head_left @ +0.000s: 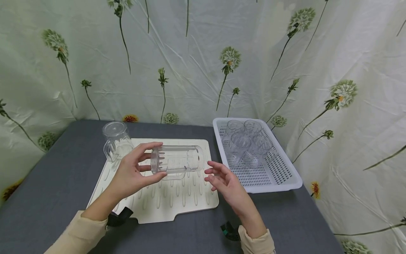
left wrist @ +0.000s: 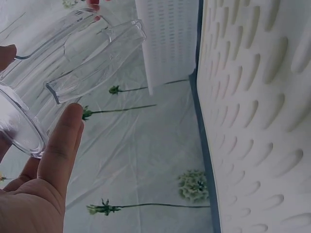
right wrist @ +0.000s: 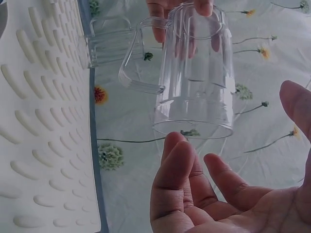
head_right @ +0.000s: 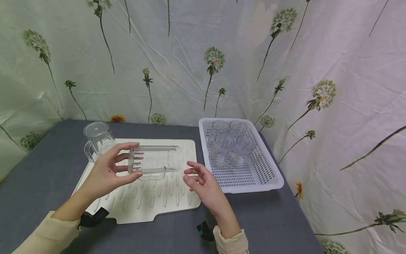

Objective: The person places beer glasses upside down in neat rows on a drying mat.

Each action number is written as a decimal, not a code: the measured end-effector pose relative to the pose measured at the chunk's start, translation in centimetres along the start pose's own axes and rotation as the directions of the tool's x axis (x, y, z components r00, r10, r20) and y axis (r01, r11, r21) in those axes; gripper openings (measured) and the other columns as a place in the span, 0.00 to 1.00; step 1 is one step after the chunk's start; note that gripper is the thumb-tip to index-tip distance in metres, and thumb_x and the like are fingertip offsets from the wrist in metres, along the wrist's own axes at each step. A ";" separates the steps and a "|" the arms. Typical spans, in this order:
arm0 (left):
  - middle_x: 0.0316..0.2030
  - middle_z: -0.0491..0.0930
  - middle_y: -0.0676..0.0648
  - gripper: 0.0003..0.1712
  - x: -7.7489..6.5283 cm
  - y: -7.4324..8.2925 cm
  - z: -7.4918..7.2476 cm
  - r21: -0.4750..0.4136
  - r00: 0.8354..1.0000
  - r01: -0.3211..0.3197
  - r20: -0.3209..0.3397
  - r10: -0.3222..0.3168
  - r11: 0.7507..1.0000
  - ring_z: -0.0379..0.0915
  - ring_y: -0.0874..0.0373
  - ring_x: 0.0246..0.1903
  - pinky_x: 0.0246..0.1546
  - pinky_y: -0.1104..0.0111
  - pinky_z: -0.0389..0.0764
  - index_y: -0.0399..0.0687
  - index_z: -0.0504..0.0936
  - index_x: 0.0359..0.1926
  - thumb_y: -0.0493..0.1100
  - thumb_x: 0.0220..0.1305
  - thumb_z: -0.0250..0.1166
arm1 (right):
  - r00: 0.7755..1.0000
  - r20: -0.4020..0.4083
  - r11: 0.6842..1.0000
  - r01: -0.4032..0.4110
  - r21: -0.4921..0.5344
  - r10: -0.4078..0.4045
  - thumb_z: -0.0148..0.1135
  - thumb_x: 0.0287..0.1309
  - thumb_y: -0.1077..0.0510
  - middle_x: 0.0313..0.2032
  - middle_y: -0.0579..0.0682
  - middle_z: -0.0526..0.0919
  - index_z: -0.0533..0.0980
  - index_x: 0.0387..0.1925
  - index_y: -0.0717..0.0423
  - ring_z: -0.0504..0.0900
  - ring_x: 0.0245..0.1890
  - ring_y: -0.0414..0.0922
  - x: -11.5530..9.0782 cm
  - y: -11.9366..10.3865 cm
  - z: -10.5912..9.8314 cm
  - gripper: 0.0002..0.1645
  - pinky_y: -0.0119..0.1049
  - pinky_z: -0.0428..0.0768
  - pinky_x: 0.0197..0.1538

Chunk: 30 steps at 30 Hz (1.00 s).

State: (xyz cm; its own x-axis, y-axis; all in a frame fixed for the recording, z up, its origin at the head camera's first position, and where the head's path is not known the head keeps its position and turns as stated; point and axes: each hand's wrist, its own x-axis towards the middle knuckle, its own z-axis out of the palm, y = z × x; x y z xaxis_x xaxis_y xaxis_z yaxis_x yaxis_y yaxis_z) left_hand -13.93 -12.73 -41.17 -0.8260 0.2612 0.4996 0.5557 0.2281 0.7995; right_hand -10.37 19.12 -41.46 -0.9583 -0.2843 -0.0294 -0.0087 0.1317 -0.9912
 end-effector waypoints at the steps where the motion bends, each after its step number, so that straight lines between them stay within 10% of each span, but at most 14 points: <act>1: 0.62 0.78 0.54 0.49 0.1 -0.1 -0.1 0.013 1.000 0.000 -0.004 0.000 1.000 0.86 0.64 0.55 0.43 0.69 0.92 0.57 0.76 0.73 0.30 0.51 0.84 | 1.000 0.001 1.000 0.004 0.000 -0.004 0.62 0.78 0.56 0.64 0.71 0.75 0.65 0.78 0.61 0.83 0.59 0.52 0.0 0.0 0.0 0.35 0.31 0.82 0.51; 30: 0.61 0.77 0.46 0.48 3.2 -2.6 -2.1 0.184 0.997 0.069 -0.040 -0.063 0.980 0.78 0.74 0.48 0.40 0.72 0.89 0.55 0.74 0.75 0.34 0.56 0.83 | 0.998 -0.066 0.994 -0.018 -0.108 0.010 0.65 0.76 0.56 0.66 0.63 0.74 0.65 0.79 0.53 0.80 0.58 0.49 0.0 -1.2 -2.2 0.35 0.38 0.82 0.56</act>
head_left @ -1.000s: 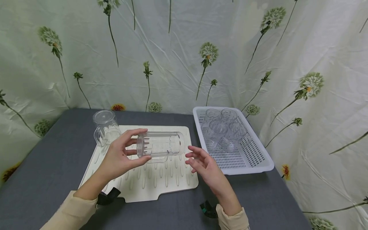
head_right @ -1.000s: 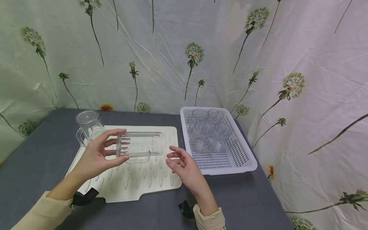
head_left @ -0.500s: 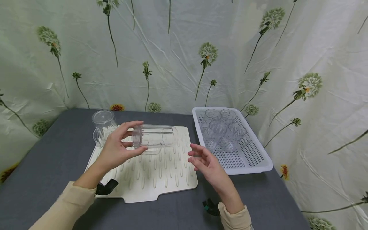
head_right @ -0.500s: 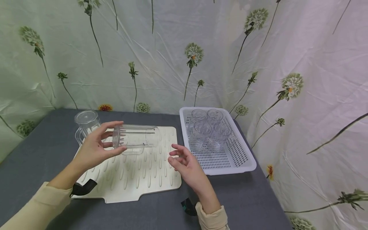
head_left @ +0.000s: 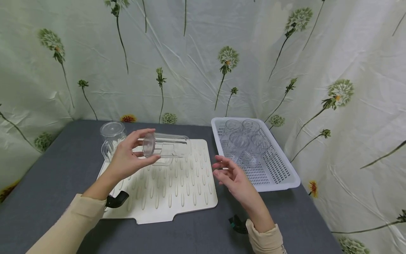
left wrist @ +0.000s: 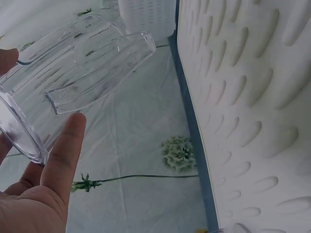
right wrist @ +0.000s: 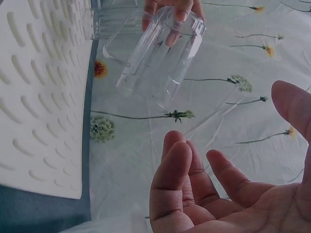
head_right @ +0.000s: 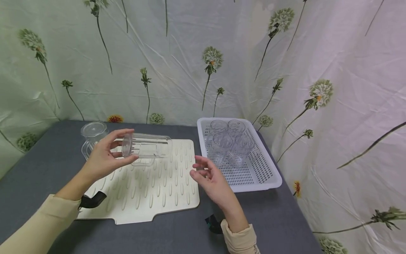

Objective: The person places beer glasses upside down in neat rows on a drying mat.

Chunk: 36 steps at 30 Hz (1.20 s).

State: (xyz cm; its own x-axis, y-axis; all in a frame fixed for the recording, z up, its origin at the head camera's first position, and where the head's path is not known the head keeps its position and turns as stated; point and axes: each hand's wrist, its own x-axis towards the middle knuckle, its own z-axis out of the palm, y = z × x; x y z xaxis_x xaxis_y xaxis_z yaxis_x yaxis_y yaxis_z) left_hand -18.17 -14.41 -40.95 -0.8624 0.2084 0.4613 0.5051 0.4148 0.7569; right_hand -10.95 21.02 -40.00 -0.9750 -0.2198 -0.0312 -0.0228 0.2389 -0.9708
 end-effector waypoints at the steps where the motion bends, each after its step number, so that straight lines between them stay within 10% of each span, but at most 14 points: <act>1: 0.61 0.77 0.46 0.48 0.1 -0.1 0.0 0.008 1.000 0.001 -0.001 -0.001 1.000 0.77 0.74 0.47 0.40 0.71 0.90 0.55 0.74 0.75 0.34 0.55 0.83 | 1.000 -0.001 1.000 0.003 -0.009 -0.003 0.65 0.76 0.56 0.66 0.63 0.74 0.65 0.79 0.53 0.80 0.58 0.50 0.0 0.0 -0.1 0.35 0.38 0.82 0.56; 12: 0.66 0.77 0.42 0.47 1.0 -0.9 -0.2 0.051 1.000 0.007 0.015 -0.007 0.999 0.80 0.51 0.50 0.39 0.66 0.90 0.54 0.74 0.75 0.36 0.57 0.83 | 0.999 -0.054 0.994 0.000 -0.109 -0.006 0.64 0.76 0.55 0.67 0.64 0.75 0.64 0.79 0.57 0.81 0.60 0.52 0.2 -0.3 -1.7 0.37 0.41 0.81 0.60; 22: 0.68 0.75 0.39 0.45 1.6 -1.1 -0.4 0.048 0.999 0.030 0.032 -0.032 0.998 0.81 0.39 0.53 0.47 0.41 0.90 0.54 0.74 0.76 0.39 0.59 0.82 | 0.994 -0.109 0.977 -0.037 -0.211 0.014 0.65 0.77 0.51 0.70 0.61 0.74 0.64 0.80 0.52 0.78 0.64 0.55 0.3 -0.8 -3.5 0.37 0.40 0.80 0.60; 36: 0.64 0.77 0.40 0.44 3.4 -1.2 -0.1 0.157 0.997 0.055 0.039 -0.062 0.986 0.80 0.42 0.52 0.43 0.51 0.91 0.55 0.75 0.75 0.43 0.59 0.83 | 0.983 -0.169 0.936 0.007 -0.351 -0.071 0.67 0.76 0.48 0.67 0.60 0.77 0.65 0.79 0.54 0.80 0.63 0.57 1.1 -1.1 -6.0 0.39 0.41 0.80 0.59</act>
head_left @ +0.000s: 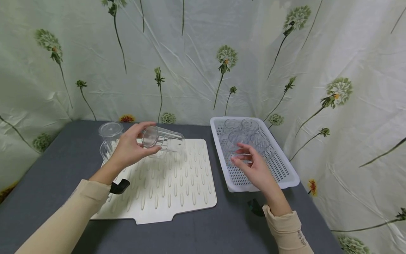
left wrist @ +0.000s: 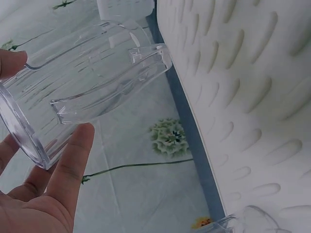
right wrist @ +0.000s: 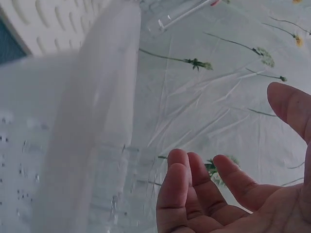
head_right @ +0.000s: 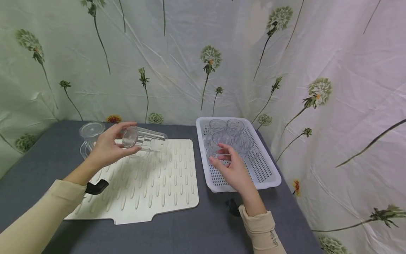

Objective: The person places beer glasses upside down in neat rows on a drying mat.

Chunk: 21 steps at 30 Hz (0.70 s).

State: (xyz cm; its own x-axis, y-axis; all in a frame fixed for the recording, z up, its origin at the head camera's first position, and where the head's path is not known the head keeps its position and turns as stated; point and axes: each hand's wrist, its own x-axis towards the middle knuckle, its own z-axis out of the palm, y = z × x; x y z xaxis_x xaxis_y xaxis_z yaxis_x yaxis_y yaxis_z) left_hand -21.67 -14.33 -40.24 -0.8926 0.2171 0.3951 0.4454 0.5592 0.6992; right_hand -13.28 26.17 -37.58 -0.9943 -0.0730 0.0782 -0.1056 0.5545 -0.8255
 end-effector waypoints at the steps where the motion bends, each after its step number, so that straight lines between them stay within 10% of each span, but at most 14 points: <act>1: 0.63 0.78 0.40 0.44 0.1 0.0 0.0 0.009 1.000 -0.001 0.001 0.001 1.000 0.80 0.42 0.51 0.42 0.55 0.90 0.55 0.75 0.74 0.43 0.59 0.83 | 1.000 -0.005 1.000 -0.003 -0.010 0.003 0.66 0.76 0.48 0.67 0.60 0.76 0.65 0.79 0.54 0.79 0.64 0.57 0.1 0.0 -0.1 0.39 0.42 0.79 0.60; 6: 0.65 0.78 0.38 0.43 0.8 0.0 -0.1 0.051 1.000 -0.012 0.000 0.013 0.999 0.82 0.41 0.50 0.36 0.66 0.87 0.54 0.76 0.74 0.44 0.58 0.83 | 1.000 -0.022 0.999 -0.013 -0.047 0.012 0.66 0.75 0.45 0.70 0.61 0.75 0.64 0.80 0.55 0.75 0.68 0.58 0.4 0.0 -0.8 0.41 0.51 0.77 0.65; 21: 0.66 0.76 0.36 0.43 2.1 0.0 -0.7 0.165 0.992 0.081 0.085 -0.096 0.983 0.74 0.41 0.49 0.46 0.46 0.77 0.56 0.74 0.76 0.52 0.62 0.80 | 0.998 -0.055 0.991 -0.011 -0.131 0.004 0.66 0.75 0.44 0.71 0.65 0.73 0.64 0.79 0.58 0.73 0.70 0.61 1.6 0.4 -2.2 0.42 0.61 0.76 0.70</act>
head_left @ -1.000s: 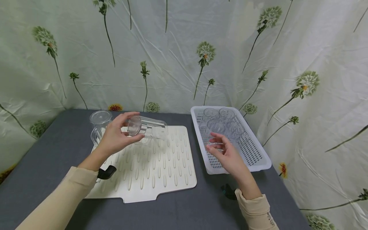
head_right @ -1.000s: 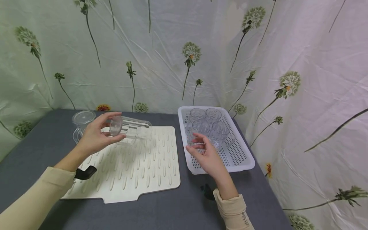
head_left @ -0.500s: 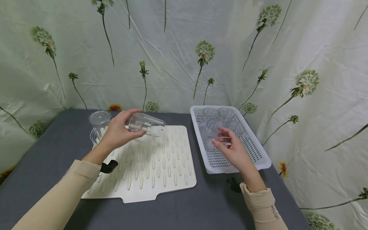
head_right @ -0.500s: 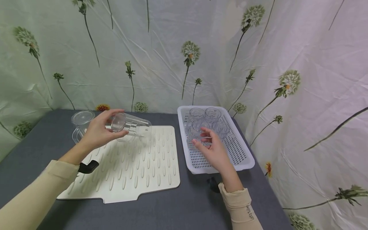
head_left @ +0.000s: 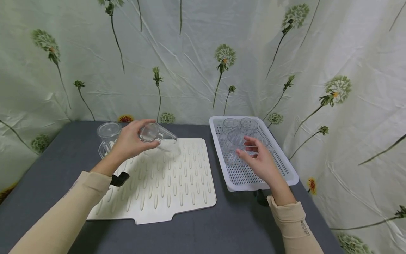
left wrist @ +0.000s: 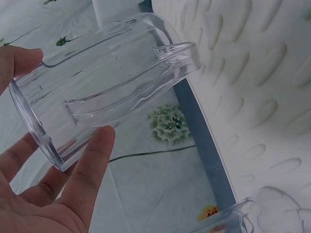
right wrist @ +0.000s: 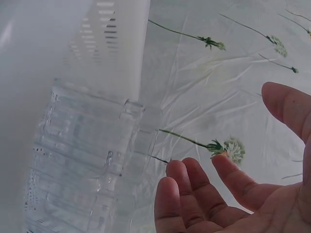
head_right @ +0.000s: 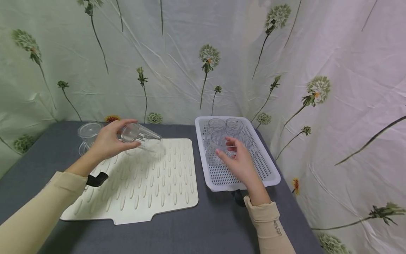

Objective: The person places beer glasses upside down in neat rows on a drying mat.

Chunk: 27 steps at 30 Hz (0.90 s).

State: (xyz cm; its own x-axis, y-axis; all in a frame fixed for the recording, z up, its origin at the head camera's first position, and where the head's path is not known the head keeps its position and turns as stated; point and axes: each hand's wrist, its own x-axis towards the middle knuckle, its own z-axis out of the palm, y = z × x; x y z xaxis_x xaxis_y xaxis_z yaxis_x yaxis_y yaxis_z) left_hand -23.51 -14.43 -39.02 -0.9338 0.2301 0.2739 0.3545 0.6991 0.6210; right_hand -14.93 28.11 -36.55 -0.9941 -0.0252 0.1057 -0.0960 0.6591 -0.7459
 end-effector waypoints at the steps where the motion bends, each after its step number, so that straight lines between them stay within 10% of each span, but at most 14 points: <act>1: 0.64 0.77 0.37 0.43 0.1 0.0 -0.1 0.008 1.000 0.009 0.006 -0.009 1.000 0.73 0.42 0.48 0.45 0.47 0.77 0.56 0.74 0.76 0.52 0.62 0.80 | 1.000 -0.001 1.000 0.003 -0.005 -0.003 0.66 0.75 0.44 0.71 0.65 0.73 0.64 0.79 0.58 0.73 0.70 0.61 0.1 0.0 -0.1 0.42 0.61 0.76 0.70; 11: 0.72 0.72 0.33 0.44 0.6 0.0 -0.6 0.031 0.998 0.055 0.035 -0.056 0.998 0.70 0.31 0.67 0.61 0.32 0.75 0.52 0.73 0.77 0.54 0.64 0.79 | 1.000 0.018 0.999 0.002 -0.044 -0.001 0.67 0.74 0.46 0.73 0.66 0.71 0.65 0.77 0.62 0.71 0.72 0.64 1.1 0.2 -0.7 0.41 0.64 0.74 0.72; 27: 0.71 0.70 0.27 0.47 1.6 -0.5 -0.5 0.089 0.986 0.137 0.086 -0.145 0.987 0.65 0.26 0.70 0.64 0.29 0.72 0.49 0.69 0.79 0.56 0.65 0.77 | 0.998 0.064 0.994 -0.021 -0.104 0.028 0.70 0.72 0.45 0.74 0.68 0.70 0.62 0.80 0.63 0.70 0.74 0.67 3.4 1.1 -2.0 0.47 0.65 0.73 0.73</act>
State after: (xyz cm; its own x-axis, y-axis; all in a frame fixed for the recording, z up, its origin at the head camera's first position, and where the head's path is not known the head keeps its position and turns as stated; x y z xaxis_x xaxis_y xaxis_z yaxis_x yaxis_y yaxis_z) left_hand -25.18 -14.73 -38.46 -0.9760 0.1837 0.1168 0.2171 0.7812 0.5853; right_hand -18.29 30.28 -35.66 -0.9976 -0.0548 0.0430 -0.0695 0.7337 -0.6759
